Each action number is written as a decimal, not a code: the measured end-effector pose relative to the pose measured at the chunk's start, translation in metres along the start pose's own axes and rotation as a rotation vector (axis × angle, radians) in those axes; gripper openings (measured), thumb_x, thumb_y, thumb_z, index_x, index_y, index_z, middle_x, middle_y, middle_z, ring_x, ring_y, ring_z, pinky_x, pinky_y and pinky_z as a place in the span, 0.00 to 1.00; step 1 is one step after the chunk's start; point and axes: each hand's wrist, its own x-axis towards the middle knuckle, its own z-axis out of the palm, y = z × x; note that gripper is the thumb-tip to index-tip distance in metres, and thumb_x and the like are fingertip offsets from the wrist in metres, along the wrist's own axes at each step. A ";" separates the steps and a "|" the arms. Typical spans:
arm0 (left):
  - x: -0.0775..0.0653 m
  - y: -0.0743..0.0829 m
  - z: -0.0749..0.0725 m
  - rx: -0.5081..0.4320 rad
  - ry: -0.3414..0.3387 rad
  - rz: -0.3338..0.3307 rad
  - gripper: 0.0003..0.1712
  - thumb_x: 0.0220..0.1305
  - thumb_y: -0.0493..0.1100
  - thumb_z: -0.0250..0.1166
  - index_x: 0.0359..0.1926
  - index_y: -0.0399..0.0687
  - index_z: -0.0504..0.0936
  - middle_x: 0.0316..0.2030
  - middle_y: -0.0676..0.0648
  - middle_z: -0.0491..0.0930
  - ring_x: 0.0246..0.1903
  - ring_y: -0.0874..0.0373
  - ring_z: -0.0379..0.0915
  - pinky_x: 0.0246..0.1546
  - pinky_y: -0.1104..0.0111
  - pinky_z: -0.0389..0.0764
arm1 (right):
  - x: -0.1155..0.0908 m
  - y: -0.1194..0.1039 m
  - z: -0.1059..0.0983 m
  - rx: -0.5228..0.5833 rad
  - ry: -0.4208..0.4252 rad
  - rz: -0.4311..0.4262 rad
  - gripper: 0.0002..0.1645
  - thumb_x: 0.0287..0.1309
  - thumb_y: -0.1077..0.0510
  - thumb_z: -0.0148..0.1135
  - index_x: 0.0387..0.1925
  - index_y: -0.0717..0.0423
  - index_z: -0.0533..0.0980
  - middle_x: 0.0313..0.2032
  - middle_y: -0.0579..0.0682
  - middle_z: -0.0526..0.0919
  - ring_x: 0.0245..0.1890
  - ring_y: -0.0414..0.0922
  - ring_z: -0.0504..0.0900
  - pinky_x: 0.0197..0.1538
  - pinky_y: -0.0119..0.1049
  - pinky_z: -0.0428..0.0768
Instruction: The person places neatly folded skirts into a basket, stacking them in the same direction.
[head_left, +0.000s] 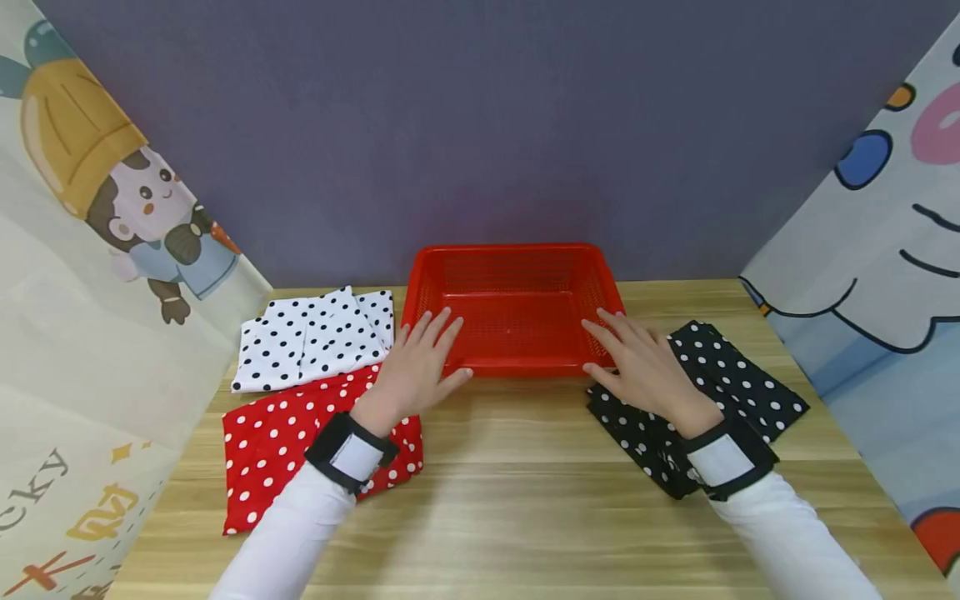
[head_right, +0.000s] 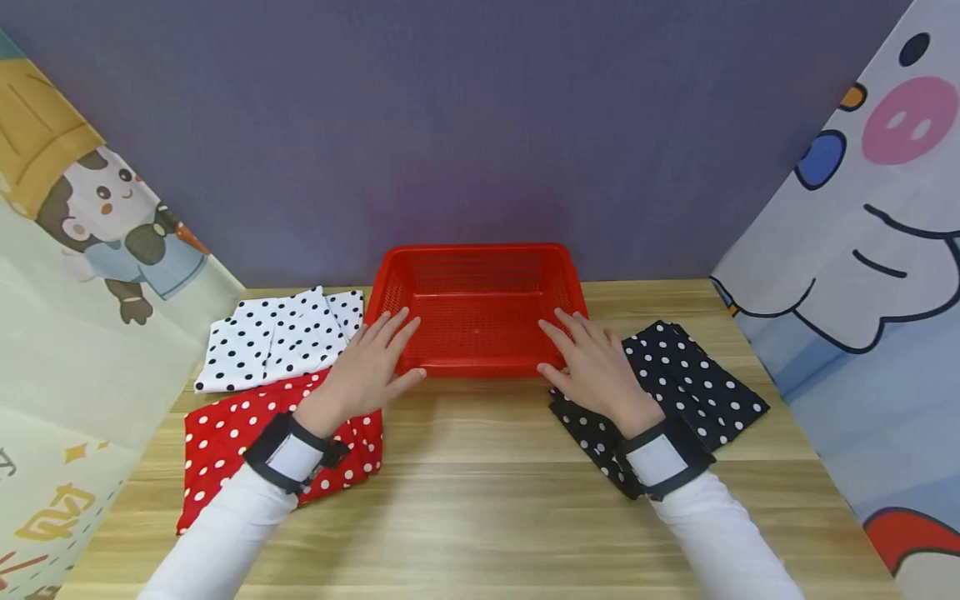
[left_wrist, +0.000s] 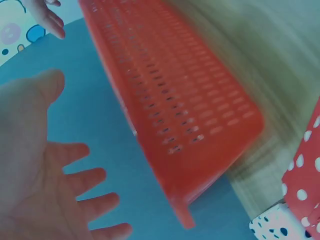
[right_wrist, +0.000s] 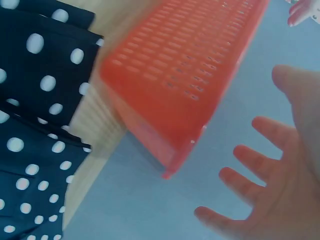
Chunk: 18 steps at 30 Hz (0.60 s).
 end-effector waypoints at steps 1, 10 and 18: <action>-0.001 0.001 0.002 0.003 0.018 0.002 0.46 0.58 0.64 0.55 0.70 0.49 0.53 0.70 0.42 0.50 0.67 0.42 0.47 0.64 0.46 0.53 | -0.003 0.001 0.001 -0.001 0.016 -0.002 0.39 0.52 0.46 0.62 0.63 0.54 0.64 0.65 0.61 0.61 0.61 0.62 0.62 0.57 0.67 0.58; -0.012 0.015 0.017 0.024 0.123 0.053 0.42 0.56 0.59 0.61 0.67 0.47 0.60 0.66 0.42 0.58 0.63 0.43 0.56 0.61 0.51 0.60 | -0.030 0.011 0.009 -0.002 0.110 0.033 0.37 0.49 0.51 0.66 0.60 0.58 0.67 0.61 0.61 0.66 0.57 0.61 0.67 0.51 0.63 0.68; -0.017 0.031 0.026 0.033 0.147 0.076 0.41 0.55 0.59 0.62 0.66 0.48 0.62 0.65 0.43 0.61 0.61 0.46 0.59 0.60 0.54 0.63 | -0.053 0.019 0.019 -0.005 0.142 0.055 0.36 0.49 0.53 0.66 0.60 0.60 0.66 0.59 0.63 0.68 0.53 0.63 0.70 0.47 0.62 0.71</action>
